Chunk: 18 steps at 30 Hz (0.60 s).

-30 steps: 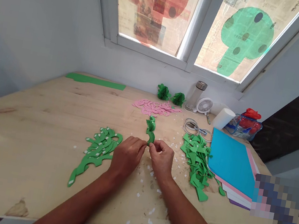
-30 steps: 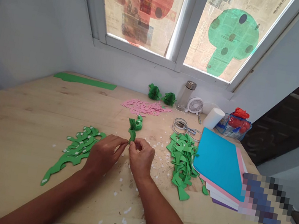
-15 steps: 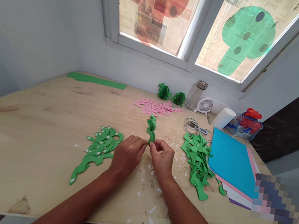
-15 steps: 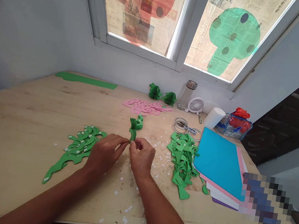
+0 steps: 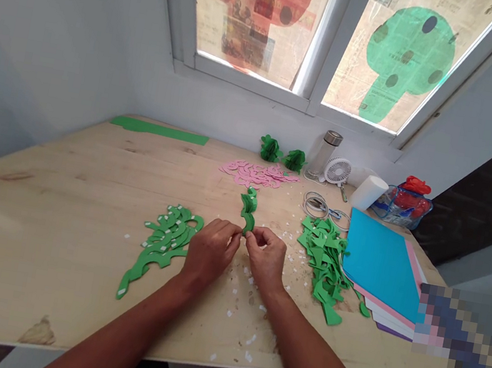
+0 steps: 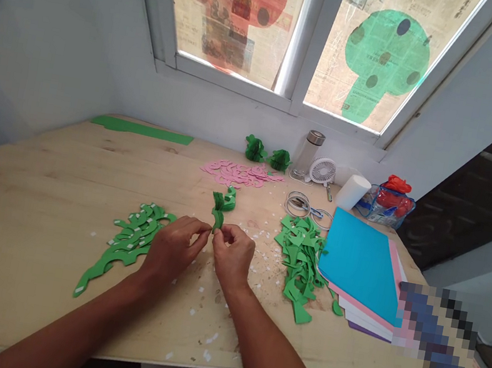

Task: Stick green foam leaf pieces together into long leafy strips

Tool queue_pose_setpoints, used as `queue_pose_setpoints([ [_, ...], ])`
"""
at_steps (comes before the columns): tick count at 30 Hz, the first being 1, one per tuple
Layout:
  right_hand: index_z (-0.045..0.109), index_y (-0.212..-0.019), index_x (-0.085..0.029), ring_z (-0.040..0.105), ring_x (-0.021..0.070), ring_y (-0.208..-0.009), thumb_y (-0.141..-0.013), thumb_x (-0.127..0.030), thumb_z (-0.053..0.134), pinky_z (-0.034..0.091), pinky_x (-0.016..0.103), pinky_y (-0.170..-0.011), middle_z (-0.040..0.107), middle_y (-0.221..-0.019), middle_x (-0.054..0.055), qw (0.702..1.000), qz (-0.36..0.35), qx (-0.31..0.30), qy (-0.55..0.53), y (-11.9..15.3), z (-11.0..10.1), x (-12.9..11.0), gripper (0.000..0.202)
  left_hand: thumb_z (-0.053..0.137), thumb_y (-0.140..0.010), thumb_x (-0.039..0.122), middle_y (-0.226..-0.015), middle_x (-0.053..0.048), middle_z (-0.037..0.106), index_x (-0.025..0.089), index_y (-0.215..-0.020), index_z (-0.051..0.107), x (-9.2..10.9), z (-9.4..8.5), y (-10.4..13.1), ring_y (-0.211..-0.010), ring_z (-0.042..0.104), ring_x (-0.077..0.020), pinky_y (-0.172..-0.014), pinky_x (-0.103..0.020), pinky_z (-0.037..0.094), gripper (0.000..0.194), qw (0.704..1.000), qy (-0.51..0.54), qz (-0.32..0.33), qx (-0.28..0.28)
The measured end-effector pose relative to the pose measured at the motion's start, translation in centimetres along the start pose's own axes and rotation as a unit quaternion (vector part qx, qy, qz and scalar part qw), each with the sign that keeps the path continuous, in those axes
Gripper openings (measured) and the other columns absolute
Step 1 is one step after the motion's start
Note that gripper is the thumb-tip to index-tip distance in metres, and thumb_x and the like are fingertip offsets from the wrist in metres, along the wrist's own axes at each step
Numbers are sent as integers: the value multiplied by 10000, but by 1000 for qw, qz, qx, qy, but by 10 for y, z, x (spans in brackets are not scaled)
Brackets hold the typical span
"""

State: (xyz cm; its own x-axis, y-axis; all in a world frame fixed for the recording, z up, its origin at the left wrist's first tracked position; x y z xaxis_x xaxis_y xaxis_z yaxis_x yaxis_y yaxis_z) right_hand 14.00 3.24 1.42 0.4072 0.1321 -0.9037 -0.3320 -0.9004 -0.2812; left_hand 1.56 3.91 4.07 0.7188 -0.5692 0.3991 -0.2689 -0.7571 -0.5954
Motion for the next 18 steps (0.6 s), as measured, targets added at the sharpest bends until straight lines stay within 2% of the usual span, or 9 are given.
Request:
queue_pose_setpoints([
  [7, 677, -685, -145, 559, 130, -521, -703, -311, 575, 424, 217, -497, 656, -585, 10, 997, 26, -13, -76, -3, 0, 0, 196, 477, -780, 205, -723, -20, 686, 186, -737, 638, -12, 2, -2, -628, 594, -151, -603, -268, 450, 167, 992, 102, -70, -26],
  [14, 674, -679, -158, 548, 129, -520, -710, -309, 571, 428, 226, -522, 646, -579, 3, 999, 22, -6, -33, -3, -2, 2, 186, 446, -845, 215, -767, -63, 698, 182, -795, 652, -3, 4, 0, -730, 616, -211, -670, -326, 454, 215, 999, 26, -4, -27],
  [18, 679, -685, -168, 562, 135, -545, -721, -315, 563, 440, 239, -570, 661, -614, 5, 1000, 16, -14, -2, -3, 0, 5, 190, 444, -854, 209, -763, -58, 697, 182, -806, 646, -2, 6, 1, -740, 614, -221, -677, -333, 446, 210, 999, 4, 9, -32],
])
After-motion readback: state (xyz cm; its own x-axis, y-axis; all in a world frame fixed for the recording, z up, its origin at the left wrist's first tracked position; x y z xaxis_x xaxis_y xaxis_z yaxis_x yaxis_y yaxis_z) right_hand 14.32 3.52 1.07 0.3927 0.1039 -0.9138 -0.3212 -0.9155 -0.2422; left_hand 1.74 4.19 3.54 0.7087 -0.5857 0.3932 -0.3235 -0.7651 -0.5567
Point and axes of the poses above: each hand's wrist, its own y-axis away from the middle knuckle, its own z-axis out of the palm, x = y × z, the point moved 7 cm from there along -y, towards the middle knuckle
